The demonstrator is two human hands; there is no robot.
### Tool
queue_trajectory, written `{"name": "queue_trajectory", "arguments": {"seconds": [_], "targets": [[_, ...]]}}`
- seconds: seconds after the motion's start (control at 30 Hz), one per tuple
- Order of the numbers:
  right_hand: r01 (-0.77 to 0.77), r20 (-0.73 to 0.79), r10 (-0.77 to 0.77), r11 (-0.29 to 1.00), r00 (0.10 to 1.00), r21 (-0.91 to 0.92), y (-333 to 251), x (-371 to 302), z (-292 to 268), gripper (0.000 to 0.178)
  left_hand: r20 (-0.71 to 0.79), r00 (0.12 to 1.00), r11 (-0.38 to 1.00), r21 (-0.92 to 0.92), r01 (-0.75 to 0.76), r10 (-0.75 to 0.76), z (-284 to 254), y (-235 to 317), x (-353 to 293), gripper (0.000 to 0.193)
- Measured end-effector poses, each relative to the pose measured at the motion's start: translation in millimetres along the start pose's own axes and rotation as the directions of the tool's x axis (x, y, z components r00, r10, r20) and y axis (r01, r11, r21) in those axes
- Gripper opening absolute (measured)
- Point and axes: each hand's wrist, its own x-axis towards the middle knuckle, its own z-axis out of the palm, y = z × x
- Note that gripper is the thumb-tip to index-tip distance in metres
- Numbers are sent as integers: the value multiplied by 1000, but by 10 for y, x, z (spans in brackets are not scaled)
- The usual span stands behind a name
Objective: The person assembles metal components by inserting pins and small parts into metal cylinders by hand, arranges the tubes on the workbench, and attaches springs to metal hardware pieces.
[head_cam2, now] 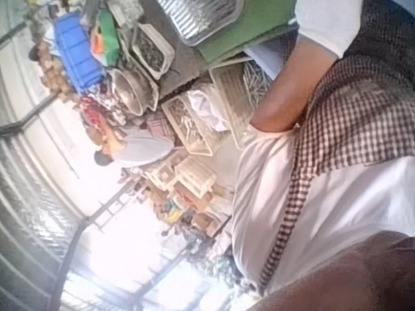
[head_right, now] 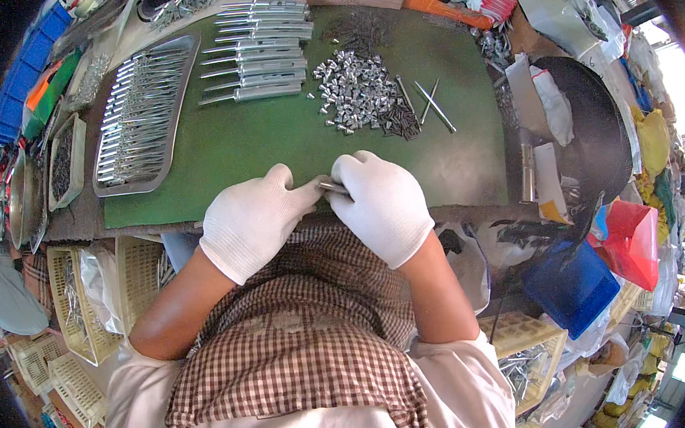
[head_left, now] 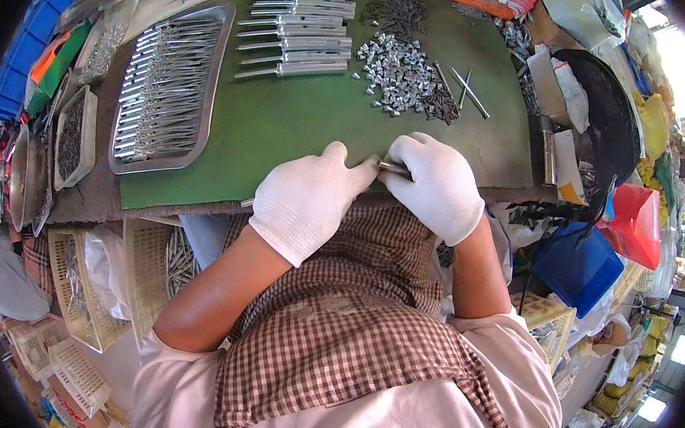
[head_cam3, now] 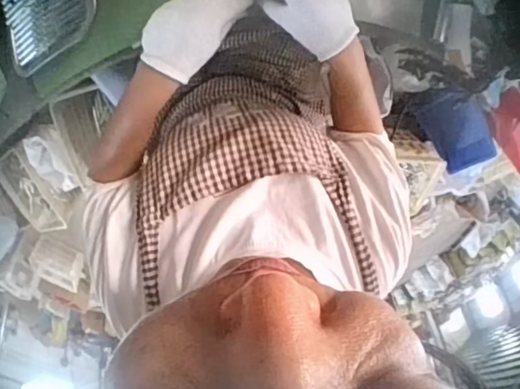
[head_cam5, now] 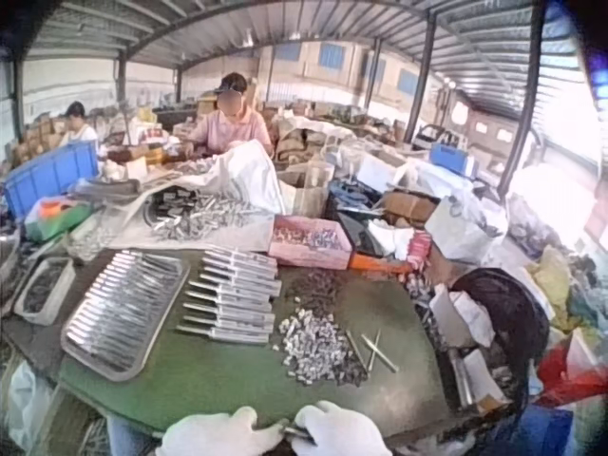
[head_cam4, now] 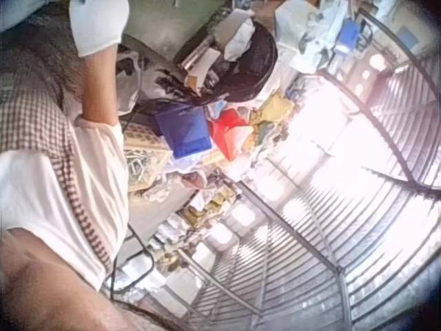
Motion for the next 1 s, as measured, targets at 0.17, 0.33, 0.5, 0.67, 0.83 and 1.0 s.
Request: {"name": "queue_trajectory", "arguments": {"seconds": [0.17,0.33,0.5,0.67,0.83,1.0], "targets": [[59,-183,124,649,975,759,60,13,25,30,26,999,999,11,-31,31,-111,28,34,33],[234,-97,346,-380,933,895,-47,226,308,54,48,998,998,46,-43,41,-105,21,43,35],[280,-174,272,-424,946,861,-17,238,406,54,88,996,998,45,-34,30,-119,42,60,38],[348,-358,228,87,905,934,-76,173,500,53,81,996,999,32,-38,35,-146,54,74,31],[355,-383,243,153,891,922,-56,116,514,60,46,997,998,13,-69,68,-196,102,163,14],[379,-314,309,-175,898,909,40,182,443,49,20,991,982,132,-134,132,-156,144,324,8]]}}
